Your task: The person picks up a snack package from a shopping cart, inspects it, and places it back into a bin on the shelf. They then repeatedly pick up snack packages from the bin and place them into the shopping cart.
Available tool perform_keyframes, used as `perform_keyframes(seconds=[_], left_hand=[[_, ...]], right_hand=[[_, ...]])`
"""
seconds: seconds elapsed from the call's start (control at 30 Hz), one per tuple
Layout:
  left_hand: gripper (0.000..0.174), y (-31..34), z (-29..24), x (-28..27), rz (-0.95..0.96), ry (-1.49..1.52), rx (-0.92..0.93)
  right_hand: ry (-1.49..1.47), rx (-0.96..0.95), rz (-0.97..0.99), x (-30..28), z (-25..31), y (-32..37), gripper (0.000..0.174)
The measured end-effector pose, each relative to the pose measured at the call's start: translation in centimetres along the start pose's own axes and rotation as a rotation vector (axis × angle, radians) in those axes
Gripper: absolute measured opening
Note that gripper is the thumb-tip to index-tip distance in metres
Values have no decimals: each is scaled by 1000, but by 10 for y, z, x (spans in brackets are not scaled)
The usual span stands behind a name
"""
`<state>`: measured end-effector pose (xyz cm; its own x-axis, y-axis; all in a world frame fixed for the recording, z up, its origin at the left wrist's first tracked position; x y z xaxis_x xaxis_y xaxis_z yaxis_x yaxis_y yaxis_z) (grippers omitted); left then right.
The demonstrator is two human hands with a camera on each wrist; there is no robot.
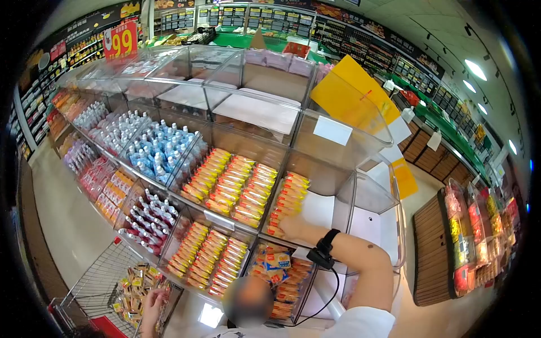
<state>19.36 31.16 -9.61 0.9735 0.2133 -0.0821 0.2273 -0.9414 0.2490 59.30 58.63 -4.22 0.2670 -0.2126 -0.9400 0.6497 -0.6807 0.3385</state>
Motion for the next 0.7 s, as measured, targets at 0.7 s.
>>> perform_keyframes(seconds=[0.7], left_hand=[[13, 102, 64, -59, -256, -5, -2]], right_hand=[[-320, 24, -403, -3, 3, 11, 39]])
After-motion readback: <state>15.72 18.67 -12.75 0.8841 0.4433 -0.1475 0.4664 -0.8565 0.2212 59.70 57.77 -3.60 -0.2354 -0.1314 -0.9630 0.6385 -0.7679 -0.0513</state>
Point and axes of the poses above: each hand's wrist, its own y-axis away from the middle knuckle, its own x-axis out of the palm, z = x × y, the point moved 1 cm from there along -y, towards the middle knuckle, and after that the axes turned 3 degrees about -x, right-handed, at the moved point
